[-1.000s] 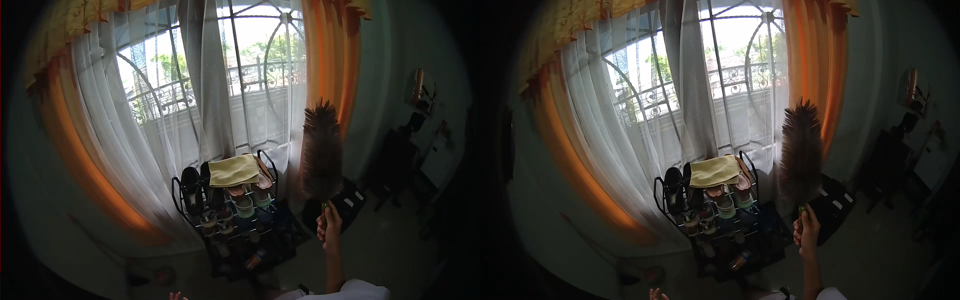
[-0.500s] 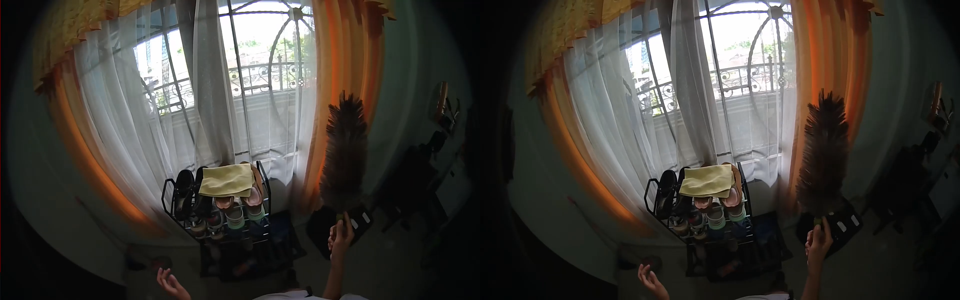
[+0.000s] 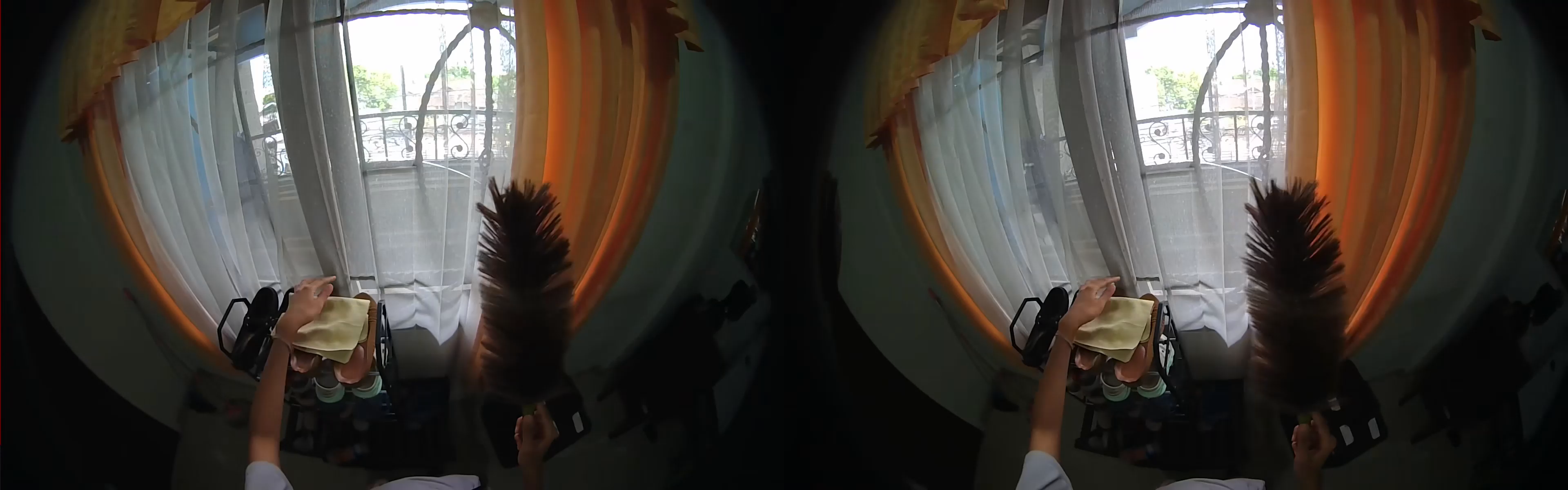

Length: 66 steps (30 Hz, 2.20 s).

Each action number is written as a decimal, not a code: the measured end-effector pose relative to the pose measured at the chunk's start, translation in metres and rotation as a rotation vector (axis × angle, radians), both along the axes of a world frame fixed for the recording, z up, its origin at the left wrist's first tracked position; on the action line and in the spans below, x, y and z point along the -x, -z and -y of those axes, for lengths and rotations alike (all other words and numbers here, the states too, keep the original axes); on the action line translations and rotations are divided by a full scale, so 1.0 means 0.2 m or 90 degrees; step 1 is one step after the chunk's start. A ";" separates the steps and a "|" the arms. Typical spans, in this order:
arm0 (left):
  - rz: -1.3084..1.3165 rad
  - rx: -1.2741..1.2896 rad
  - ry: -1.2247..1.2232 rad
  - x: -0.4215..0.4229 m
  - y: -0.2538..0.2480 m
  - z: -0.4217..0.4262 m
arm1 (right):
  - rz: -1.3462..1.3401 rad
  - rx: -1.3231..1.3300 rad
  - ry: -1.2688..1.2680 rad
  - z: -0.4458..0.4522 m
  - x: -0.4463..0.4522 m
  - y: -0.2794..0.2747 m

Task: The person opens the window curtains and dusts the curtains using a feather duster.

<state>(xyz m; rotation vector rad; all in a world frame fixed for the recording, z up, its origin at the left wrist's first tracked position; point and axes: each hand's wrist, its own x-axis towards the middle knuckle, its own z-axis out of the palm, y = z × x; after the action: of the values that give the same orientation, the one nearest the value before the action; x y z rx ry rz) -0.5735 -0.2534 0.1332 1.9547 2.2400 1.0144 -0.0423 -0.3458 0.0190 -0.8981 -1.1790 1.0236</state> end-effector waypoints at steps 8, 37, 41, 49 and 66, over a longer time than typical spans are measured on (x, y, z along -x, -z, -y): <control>-0.076 0.165 -0.101 0.04 0.21 -0.32 | -0.024 0.032 0.001 -0.11 -0.02 0.03; 0.045 0.238 0.272 -0.41 0.04 -0.52 | 0.031 0.019 0.051 -0.04 0.08 0.03; -0.009 0.215 0.216 -0.47 -0.10 -0.47 | 0.253 -0.106 0.085 -0.21 0.16 -0.17; -0.060 -0.047 0.070 -0.45 0.01 -0.51 | 0.518 -0.322 0.142 -0.87 0.42 -0.60; -0.039 -0.066 0.089 -0.44 0.01 -0.28 | 0.921 -0.440 0.158 -1.14 0.03 -0.02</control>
<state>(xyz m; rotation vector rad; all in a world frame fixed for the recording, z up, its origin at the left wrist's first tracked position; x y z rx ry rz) -0.4856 -0.1976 0.1307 2.1778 2.0826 1.0876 -0.0491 -0.1187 0.0227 -1.1390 -2.2934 -0.4681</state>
